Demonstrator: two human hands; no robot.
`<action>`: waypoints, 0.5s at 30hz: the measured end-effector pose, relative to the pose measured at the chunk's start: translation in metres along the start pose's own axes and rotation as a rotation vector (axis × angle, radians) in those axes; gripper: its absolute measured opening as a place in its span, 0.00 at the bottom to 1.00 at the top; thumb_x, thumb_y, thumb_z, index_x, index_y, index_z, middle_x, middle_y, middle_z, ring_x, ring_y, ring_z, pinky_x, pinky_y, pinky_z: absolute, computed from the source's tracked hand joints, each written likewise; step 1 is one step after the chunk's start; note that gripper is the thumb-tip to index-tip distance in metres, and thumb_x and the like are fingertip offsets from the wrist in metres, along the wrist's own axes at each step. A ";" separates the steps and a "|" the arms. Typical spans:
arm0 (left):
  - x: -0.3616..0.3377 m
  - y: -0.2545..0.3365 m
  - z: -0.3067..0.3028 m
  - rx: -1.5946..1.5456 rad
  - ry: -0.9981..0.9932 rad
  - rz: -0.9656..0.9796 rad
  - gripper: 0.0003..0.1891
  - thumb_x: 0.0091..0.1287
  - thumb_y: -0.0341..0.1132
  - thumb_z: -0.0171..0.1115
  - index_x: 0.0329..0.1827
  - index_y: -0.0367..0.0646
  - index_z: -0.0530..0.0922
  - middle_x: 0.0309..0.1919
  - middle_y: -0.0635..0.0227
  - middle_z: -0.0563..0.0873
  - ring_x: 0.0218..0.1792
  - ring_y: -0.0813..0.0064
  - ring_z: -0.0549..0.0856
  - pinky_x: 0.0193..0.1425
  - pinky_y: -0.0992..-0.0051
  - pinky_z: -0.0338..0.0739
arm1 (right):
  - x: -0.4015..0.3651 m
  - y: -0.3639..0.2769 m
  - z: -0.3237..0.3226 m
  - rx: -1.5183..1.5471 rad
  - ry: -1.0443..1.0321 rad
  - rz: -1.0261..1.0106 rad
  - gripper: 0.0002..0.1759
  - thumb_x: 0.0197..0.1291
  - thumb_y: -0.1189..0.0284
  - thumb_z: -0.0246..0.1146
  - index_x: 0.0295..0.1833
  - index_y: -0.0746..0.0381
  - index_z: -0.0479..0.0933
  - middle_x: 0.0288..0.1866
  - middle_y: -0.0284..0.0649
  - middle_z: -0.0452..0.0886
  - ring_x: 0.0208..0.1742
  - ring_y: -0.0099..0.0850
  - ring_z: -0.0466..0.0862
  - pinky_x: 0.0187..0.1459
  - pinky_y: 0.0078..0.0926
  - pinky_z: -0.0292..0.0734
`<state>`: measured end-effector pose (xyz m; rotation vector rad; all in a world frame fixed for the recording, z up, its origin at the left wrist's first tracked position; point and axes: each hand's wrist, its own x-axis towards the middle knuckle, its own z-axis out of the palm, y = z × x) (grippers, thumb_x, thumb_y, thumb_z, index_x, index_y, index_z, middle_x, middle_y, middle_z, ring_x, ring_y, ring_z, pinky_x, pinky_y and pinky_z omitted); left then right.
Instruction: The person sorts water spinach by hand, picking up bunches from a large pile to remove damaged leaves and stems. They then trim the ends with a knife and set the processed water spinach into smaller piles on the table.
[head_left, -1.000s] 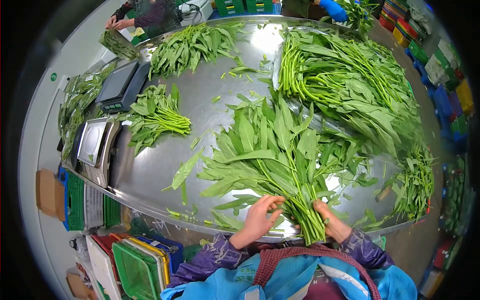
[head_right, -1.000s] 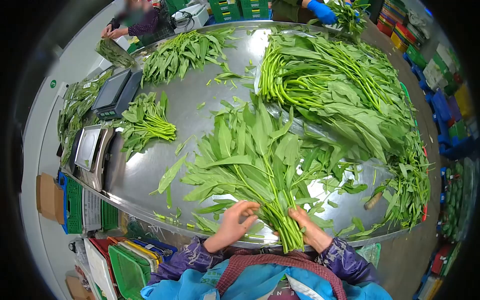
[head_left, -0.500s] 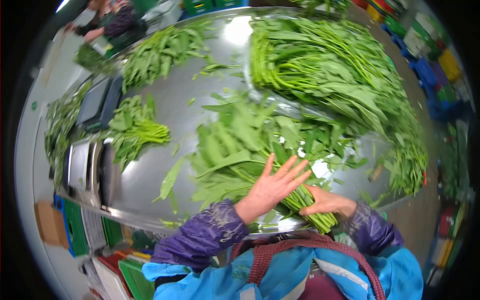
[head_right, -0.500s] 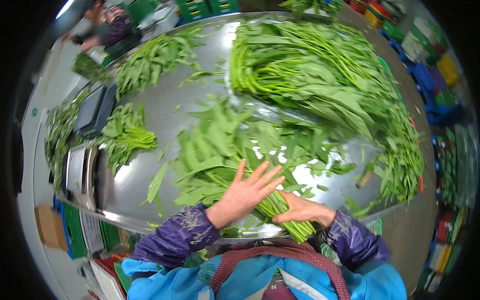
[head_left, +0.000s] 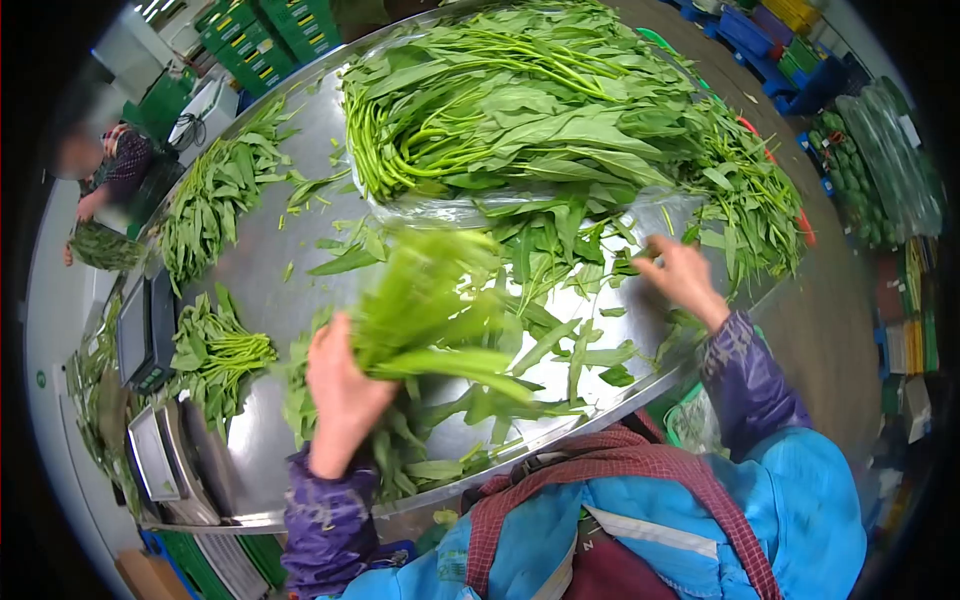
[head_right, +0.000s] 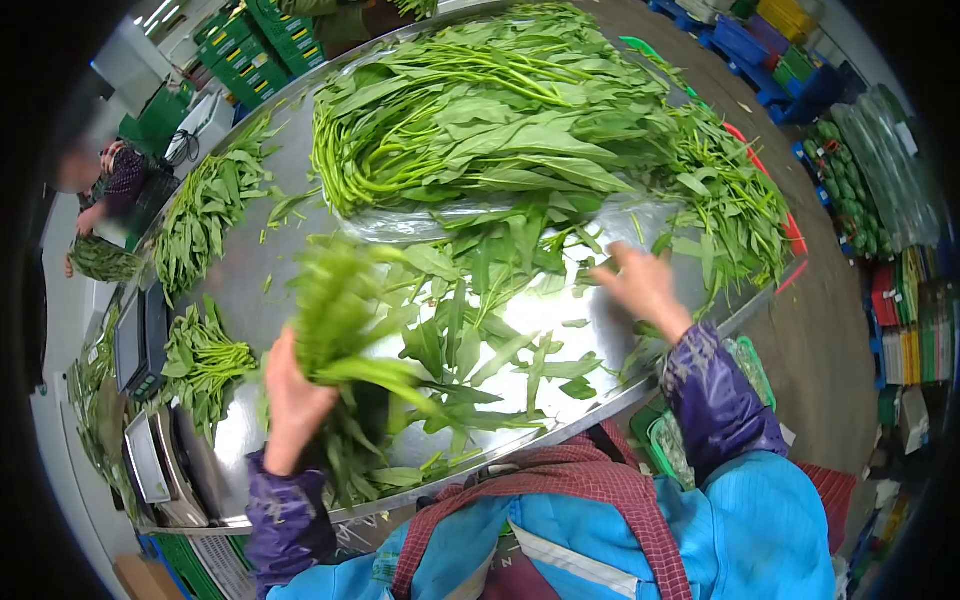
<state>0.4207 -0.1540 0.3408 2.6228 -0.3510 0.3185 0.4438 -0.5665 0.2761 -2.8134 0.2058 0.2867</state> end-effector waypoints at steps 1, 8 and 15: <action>0.005 0.002 -0.014 -0.176 -0.061 -0.167 0.27 0.41 0.29 0.68 0.49 0.40 0.72 0.34 0.61 0.81 0.37 0.63 0.81 0.50 0.67 0.72 | 0.003 0.028 0.007 -0.115 0.189 0.050 0.26 0.55 0.56 0.61 0.51 0.66 0.69 0.44 0.52 0.79 0.40 0.45 0.81 0.36 0.38 0.76; 0.017 -0.002 -0.023 -0.793 -0.465 -0.454 0.24 0.42 0.28 0.67 0.46 0.34 0.73 0.29 0.70 0.77 0.31 0.77 0.77 0.38 0.77 0.73 | 0.032 0.125 0.045 0.075 0.265 0.307 0.29 0.49 0.63 0.63 0.52 0.67 0.62 0.36 0.54 0.78 0.37 0.53 0.79 0.38 0.45 0.73; 0.018 0.029 0.026 -1.089 -0.703 -0.652 0.18 0.48 0.28 0.66 0.43 0.37 0.74 0.31 0.70 0.78 0.33 0.77 0.78 0.38 0.77 0.73 | -0.059 0.028 0.038 0.995 0.165 0.158 0.20 0.56 0.69 0.58 0.51 0.66 0.66 0.23 0.38 0.74 0.16 0.26 0.73 0.13 0.26 0.64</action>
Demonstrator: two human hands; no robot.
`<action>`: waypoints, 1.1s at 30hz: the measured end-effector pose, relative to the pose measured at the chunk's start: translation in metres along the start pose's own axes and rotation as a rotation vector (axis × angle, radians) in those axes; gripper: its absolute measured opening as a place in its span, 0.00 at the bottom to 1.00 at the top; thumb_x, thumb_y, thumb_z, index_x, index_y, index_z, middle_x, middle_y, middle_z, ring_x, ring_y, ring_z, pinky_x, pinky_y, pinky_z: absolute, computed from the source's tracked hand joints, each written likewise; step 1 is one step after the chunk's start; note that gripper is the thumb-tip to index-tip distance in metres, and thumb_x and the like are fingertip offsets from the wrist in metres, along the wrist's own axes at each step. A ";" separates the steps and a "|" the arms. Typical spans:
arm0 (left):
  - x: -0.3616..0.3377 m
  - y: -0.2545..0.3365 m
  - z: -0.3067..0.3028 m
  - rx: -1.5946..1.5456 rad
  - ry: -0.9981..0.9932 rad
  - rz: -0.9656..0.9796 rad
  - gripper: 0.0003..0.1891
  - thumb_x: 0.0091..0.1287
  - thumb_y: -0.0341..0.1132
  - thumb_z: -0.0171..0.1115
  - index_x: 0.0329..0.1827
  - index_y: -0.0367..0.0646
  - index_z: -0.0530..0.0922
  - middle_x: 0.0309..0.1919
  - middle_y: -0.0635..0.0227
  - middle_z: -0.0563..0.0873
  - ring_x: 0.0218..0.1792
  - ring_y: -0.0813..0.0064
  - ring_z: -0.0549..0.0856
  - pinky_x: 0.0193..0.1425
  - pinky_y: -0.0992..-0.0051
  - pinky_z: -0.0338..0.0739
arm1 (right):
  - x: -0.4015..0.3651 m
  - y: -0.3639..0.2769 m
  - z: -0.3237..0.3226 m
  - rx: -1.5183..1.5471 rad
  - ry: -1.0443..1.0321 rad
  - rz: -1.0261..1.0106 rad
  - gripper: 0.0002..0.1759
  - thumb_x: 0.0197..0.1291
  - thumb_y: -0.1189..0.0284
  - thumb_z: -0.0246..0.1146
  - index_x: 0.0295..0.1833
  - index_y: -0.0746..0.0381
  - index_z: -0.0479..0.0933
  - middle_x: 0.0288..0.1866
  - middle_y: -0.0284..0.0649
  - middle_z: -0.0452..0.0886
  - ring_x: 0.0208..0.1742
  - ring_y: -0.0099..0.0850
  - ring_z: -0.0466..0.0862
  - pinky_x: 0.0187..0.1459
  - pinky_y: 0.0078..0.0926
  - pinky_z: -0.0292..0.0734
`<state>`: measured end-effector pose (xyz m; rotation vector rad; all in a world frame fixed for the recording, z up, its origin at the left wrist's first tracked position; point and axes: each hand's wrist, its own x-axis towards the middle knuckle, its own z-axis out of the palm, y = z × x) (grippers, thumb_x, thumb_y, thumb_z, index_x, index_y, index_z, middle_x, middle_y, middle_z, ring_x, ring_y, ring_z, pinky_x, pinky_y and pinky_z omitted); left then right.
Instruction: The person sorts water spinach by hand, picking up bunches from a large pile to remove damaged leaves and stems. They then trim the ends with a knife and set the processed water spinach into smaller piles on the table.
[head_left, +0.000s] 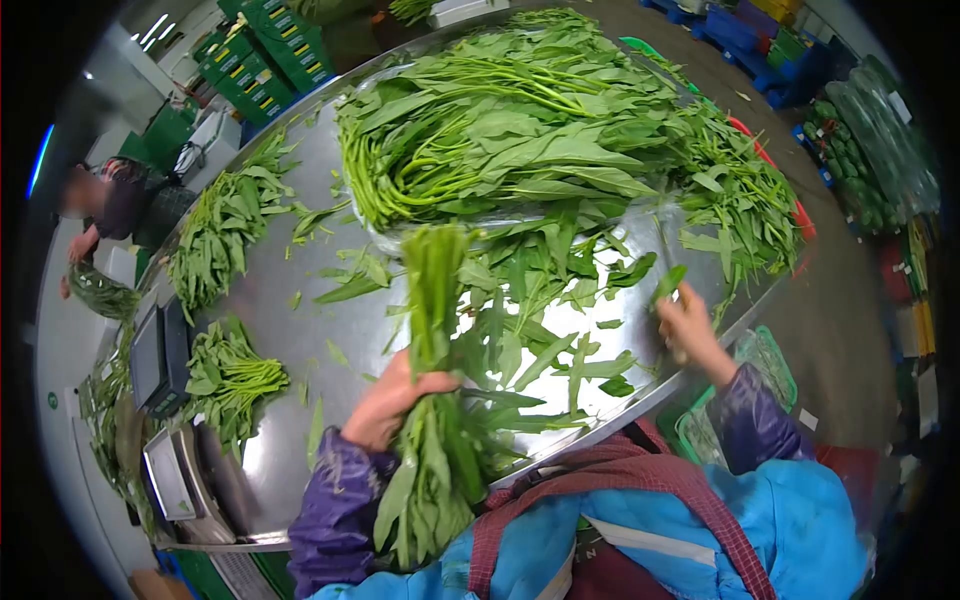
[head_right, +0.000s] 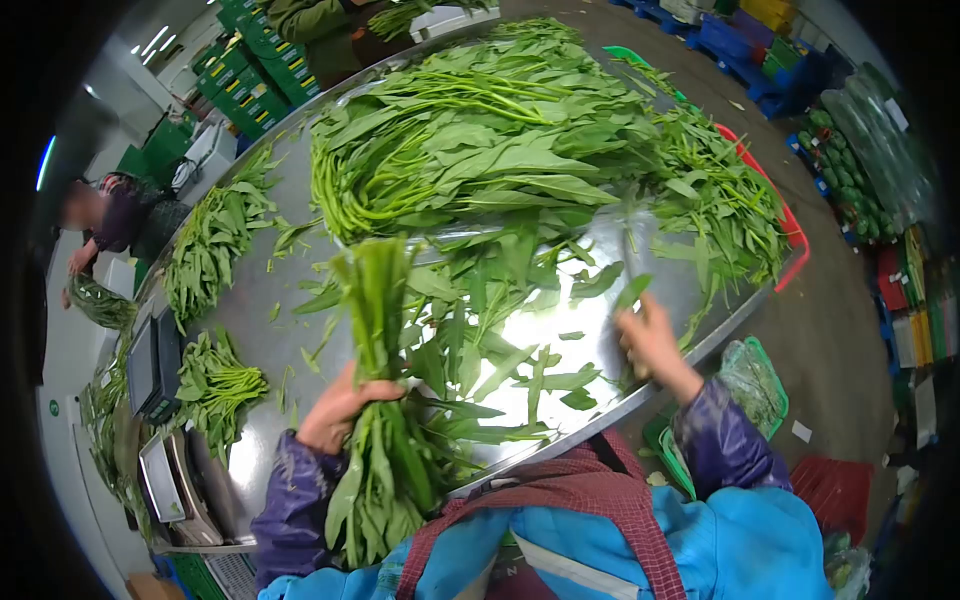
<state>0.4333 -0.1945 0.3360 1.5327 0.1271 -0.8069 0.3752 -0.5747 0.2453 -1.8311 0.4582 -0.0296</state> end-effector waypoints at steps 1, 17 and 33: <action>0.007 -0.002 0.005 -0.067 -0.031 -0.008 0.18 0.48 0.28 0.65 0.44 0.37 0.74 0.32 0.69 0.78 0.34 0.77 0.78 0.38 0.77 0.74 | -0.016 -0.004 0.015 -0.136 -0.075 -0.216 0.18 0.56 0.68 0.59 0.50 0.66 0.68 0.21 0.38 0.74 0.17 0.27 0.73 0.15 0.26 0.64; 0.030 -0.012 0.039 0.176 -0.128 0.105 0.23 0.47 0.26 0.64 0.50 0.34 0.75 0.41 0.65 0.81 0.41 0.75 0.79 0.48 0.77 0.73 | -0.007 -0.090 0.121 -0.689 -0.338 -0.814 0.13 0.46 0.71 0.62 0.38 0.62 0.69 0.22 0.48 0.77 0.24 0.49 0.78 0.25 0.43 0.70; -0.015 0.069 0.008 0.228 0.247 0.300 0.12 0.49 0.25 0.64 0.37 0.36 0.74 0.30 0.70 0.80 0.29 0.78 0.78 0.33 0.78 0.73 | -0.004 -0.062 0.062 -0.366 -0.467 -0.464 0.49 0.43 0.55 0.70 0.66 0.66 0.55 0.65 0.58 0.58 0.66 0.48 0.62 0.64 0.38 0.59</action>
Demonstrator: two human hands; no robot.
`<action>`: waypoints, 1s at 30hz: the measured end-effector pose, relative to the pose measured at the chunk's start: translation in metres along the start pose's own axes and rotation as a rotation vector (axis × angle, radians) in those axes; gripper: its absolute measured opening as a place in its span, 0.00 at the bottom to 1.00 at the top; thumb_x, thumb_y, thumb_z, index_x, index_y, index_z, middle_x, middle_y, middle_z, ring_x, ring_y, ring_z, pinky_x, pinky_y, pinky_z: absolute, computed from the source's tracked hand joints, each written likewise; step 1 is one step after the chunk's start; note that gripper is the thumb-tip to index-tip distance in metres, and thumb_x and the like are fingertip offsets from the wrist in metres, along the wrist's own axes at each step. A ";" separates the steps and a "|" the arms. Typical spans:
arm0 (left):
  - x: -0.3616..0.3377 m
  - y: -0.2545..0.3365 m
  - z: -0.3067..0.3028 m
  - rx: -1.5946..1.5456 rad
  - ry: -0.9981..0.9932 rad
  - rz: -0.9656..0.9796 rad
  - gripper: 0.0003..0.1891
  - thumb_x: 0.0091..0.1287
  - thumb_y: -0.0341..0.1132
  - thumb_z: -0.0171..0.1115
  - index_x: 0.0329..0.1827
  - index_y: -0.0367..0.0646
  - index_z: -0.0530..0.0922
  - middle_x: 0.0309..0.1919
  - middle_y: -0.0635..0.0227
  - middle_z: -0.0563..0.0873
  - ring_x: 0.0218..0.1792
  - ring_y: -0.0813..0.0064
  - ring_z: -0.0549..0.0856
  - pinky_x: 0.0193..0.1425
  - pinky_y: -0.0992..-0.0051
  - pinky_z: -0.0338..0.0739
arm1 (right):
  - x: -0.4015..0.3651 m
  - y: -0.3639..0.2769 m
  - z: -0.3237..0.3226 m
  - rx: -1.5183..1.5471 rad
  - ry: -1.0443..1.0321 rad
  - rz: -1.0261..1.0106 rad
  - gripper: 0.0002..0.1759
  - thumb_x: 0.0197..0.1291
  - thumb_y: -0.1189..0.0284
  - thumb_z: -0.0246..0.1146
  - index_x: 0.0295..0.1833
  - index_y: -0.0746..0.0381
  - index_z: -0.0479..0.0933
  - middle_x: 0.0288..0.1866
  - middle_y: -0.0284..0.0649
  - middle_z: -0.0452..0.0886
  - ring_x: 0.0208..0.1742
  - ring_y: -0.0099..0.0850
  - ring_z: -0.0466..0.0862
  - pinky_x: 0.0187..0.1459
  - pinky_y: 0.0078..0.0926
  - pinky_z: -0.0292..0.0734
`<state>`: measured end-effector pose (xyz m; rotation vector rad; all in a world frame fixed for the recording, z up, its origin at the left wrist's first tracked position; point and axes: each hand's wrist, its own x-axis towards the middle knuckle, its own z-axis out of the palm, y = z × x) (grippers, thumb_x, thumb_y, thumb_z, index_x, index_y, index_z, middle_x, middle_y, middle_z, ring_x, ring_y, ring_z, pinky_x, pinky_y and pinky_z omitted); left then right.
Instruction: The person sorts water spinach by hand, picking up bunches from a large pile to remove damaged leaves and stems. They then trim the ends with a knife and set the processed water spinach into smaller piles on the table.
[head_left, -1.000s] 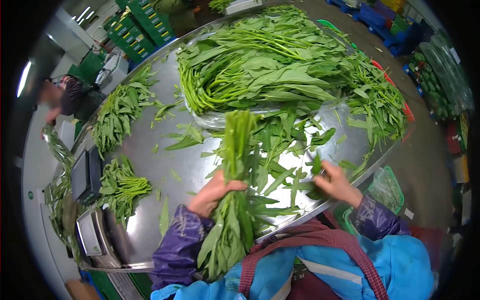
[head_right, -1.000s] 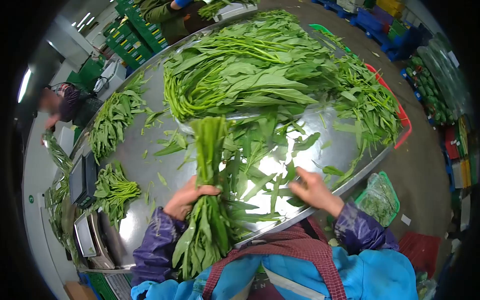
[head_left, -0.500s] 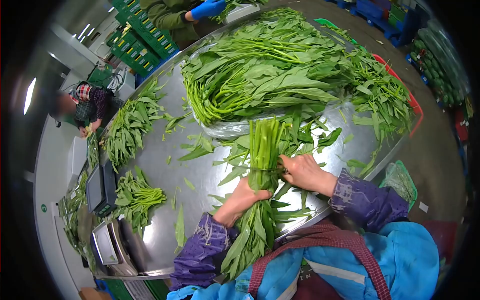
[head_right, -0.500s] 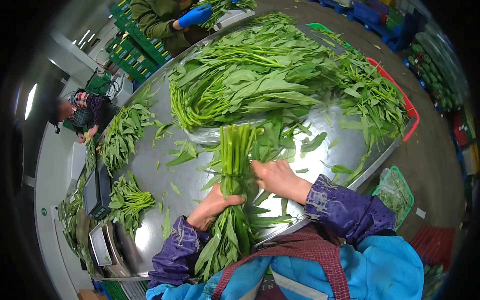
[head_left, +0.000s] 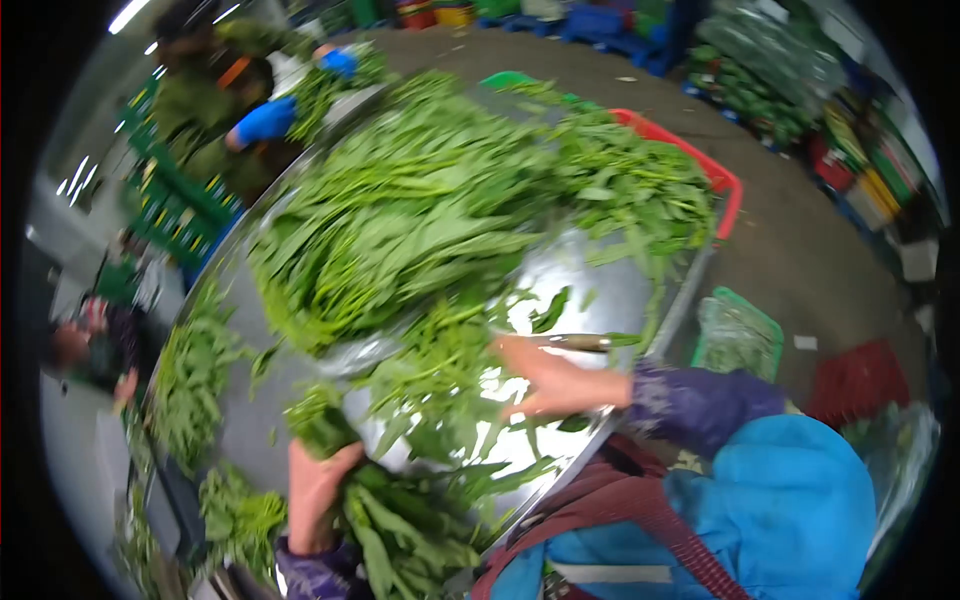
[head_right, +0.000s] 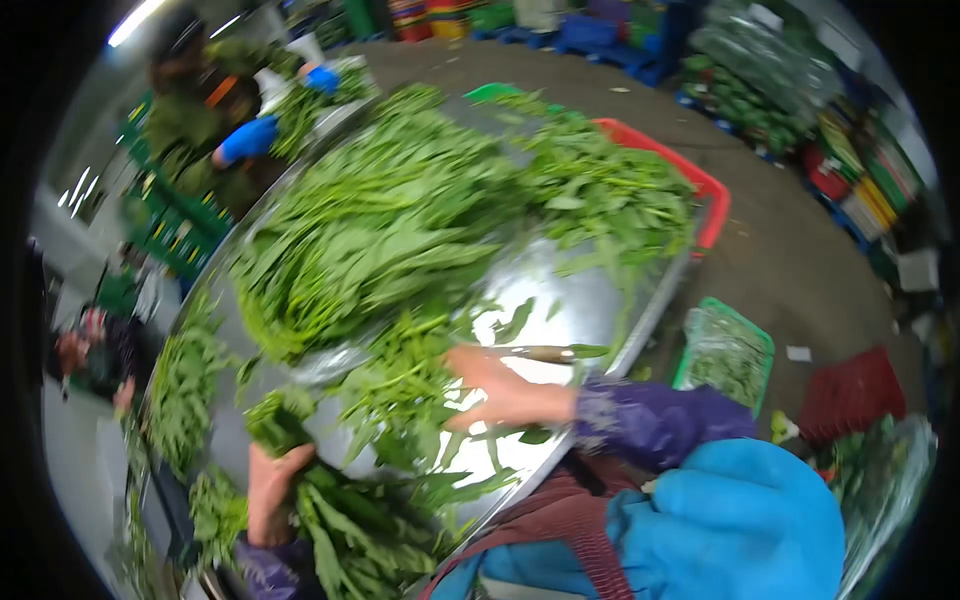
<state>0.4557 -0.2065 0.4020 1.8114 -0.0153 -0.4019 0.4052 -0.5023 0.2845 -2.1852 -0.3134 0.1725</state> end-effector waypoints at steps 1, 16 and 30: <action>0.004 0.004 0.001 -0.011 -0.003 0.035 0.12 0.49 0.25 0.64 0.36 0.37 0.74 0.29 0.71 0.79 0.28 0.79 0.78 0.33 0.79 0.72 | 0.005 -0.028 0.011 0.189 -0.130 0.005 0.56 0.45 0.52 0.69 0.70 0.67 0.44 0.71 0.58 0.46 0.72 0.48 0.49 0.69 0.35 0.48; 0.037 -0.018 0.017 -0.367 -0.040 0.161 0.46 0.59 0.31 0.61 0.73 0.56 0.37 0.66 0.54 0.59 0.60 0.63 0.68 0.60 0.67 0.65 | 0.054 -0.088 0.090 1.152 -0.133 0.145 0.46 0.43 0.61 0.70 0.65 0.67 0.56 0.56 0.44 0.70 0.56 0.33 0.71 0.58 0.29 0.67; -0.043 -0.082 0.035 -0.513 -0.334 -0.488 0.41 0.59 0.30 0.63 0.70 0.43 0.47 0.64 0.61 0.61 0.63 0.70 0.65 0.65 0.70 0.63 | 0.061 -0.076 0.099 0.953 0.107 0.157 0.52 0.43 0.57 0.73 0.66 0.67 0.50 0.58 0.46 0.67 0.60 0.34 0.67 0.60 0.28 0.63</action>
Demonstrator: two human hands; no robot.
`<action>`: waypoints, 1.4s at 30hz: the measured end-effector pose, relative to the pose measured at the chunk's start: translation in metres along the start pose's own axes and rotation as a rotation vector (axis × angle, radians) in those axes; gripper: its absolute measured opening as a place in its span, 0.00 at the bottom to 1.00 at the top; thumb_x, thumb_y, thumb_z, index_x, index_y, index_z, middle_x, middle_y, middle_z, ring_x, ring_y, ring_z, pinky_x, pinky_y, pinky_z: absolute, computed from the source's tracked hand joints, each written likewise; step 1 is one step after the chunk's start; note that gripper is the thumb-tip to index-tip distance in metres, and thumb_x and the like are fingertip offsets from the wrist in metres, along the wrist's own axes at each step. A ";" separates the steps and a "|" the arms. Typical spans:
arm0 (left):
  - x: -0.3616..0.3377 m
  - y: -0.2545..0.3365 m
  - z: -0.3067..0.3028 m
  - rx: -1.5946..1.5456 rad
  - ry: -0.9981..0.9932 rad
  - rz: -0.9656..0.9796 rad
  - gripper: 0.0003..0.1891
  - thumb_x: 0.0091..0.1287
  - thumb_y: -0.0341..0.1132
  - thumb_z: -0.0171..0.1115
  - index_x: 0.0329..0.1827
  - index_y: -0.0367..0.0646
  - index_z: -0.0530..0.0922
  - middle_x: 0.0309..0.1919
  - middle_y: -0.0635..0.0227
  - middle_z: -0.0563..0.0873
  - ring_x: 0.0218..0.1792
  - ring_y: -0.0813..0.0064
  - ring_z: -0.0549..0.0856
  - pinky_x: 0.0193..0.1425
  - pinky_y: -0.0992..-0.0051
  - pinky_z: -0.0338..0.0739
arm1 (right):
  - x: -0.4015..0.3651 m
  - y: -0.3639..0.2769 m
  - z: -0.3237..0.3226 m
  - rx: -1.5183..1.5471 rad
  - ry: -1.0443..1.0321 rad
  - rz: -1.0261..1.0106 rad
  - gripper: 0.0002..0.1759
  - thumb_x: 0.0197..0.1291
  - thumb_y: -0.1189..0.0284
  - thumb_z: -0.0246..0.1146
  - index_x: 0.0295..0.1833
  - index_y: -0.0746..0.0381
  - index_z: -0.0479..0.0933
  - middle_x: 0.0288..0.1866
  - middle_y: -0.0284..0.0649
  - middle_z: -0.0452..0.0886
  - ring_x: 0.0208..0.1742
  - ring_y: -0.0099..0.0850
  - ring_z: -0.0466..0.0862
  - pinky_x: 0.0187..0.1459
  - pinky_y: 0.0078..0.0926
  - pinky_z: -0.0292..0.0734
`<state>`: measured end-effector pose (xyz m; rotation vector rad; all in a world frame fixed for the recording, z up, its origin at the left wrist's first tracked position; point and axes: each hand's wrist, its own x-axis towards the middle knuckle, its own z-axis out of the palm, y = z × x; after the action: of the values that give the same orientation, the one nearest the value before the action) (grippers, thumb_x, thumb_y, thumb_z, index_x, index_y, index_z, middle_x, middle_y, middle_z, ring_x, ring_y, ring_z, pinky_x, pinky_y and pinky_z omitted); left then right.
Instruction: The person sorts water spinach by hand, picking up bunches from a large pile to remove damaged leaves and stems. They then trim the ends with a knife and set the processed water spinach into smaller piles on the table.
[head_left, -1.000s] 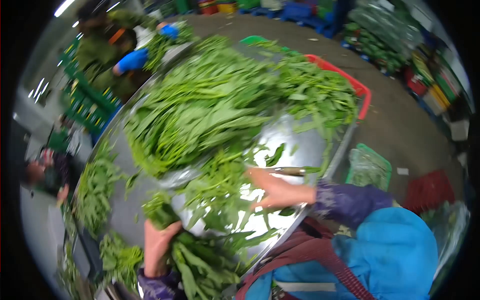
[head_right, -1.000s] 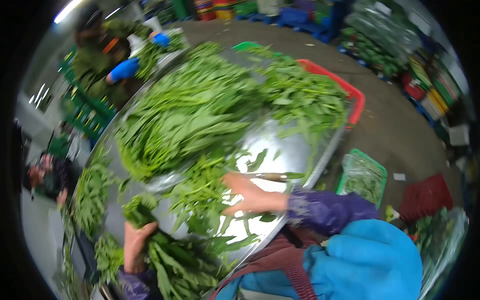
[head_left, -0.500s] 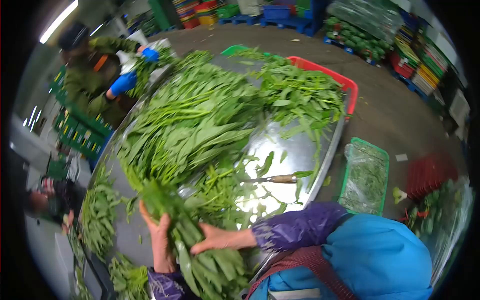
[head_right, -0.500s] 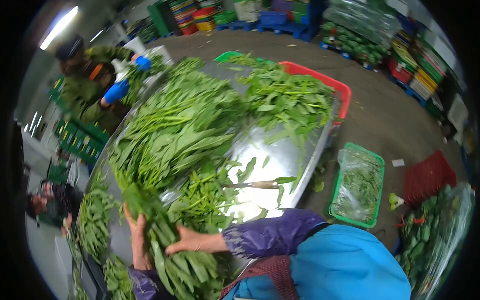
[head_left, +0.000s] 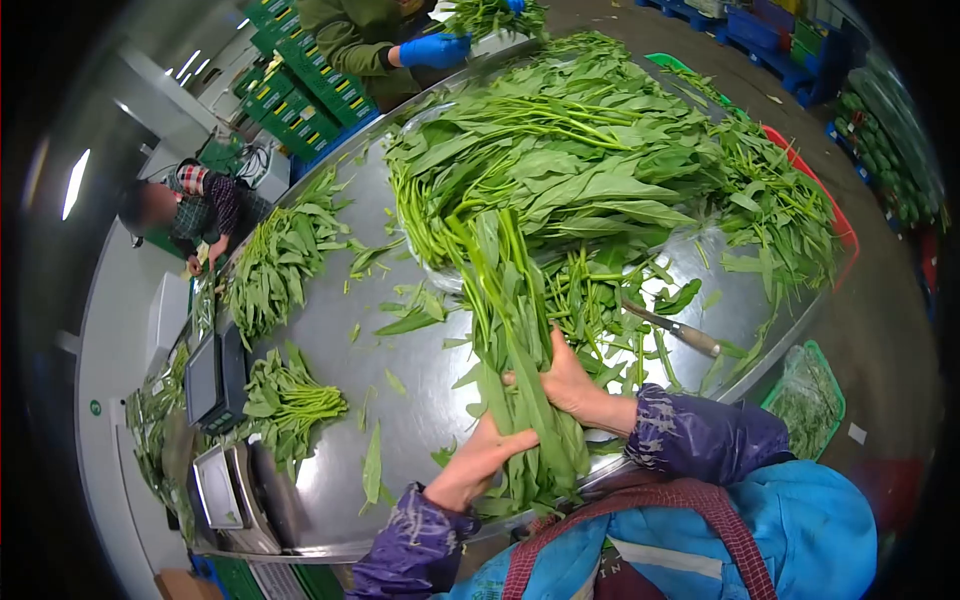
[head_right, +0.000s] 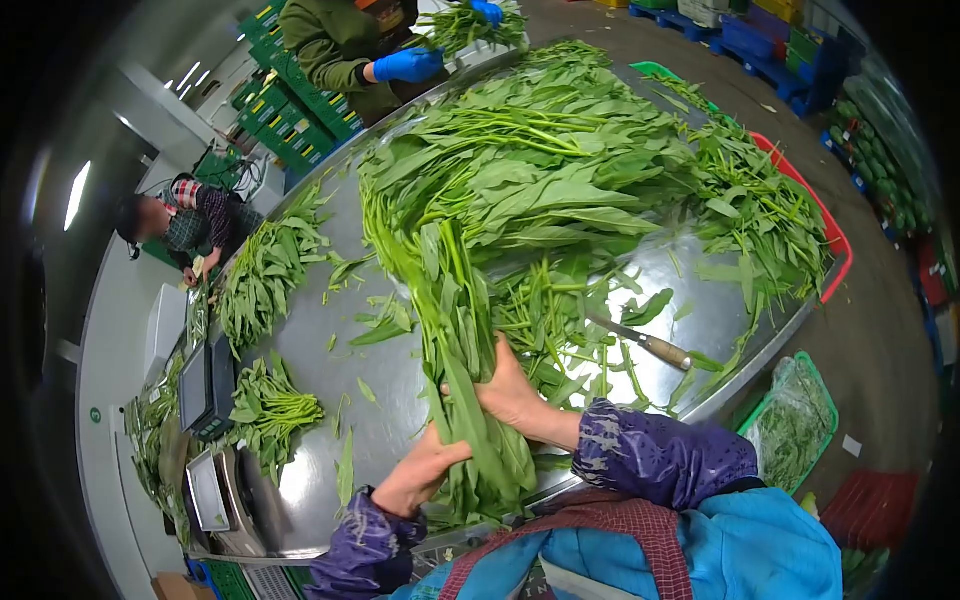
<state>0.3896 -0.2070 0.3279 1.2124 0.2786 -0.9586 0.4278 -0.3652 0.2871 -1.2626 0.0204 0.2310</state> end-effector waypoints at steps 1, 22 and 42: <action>0.008 -0.006 -0.002 0.080 0.008 0.128 0.44 0.57 0.30 0.65 0.70 0.43 0.43 0.63 0.61 0.61 0.63 0.69 0.65 0.65 0.70 0.63 | -0.006 -0.009 0.003 0.059 -0.013 0.060 0.51 0.45 0.57 0.72 0.66 0.67 0.50 0.58 0.47 0.67 0.60 0.34 0.67 0.60 0.27 0.64; -0.017 -0.001 -0.046 0.956 0.711 0.675 0.35 0.46 0.27 0.70 0.60 0.39 0.66 0.40 0.54 0.82 0.41 0.66 0.83 0.47 0.70 0.75 | -0.035 0.049 -0.050 -0.532 -0.233 -0.163 0.38 0.59 0.54 0.56 0.69 0.62 0.52 0.47 0.50 0.75 0.50 0.39 0.76 0.51 0.34 0.70; -0.075 -0.002 -0.075 1.600 0.962 0.543 0.34 0.44 0.23 0.61 0.59 0.55 0.71 0.24 0.59 0.79 0.23 0.56 0.80 0.24 0.63 0.71 | 0.008 -0.003 -0.098 -0.795 0.028 -0.061 0.24 0.52 0.68 0.63 0.55 0.62 0.69 0.30 0.39 0.79 0.27 0.31 0.79 0.32 0.28 0.72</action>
<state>0.3655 -0.1056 0.3472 2.9791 -0.1781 0.1736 0.4474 -0.4570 0.2589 -2.0544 -0.0951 0.1716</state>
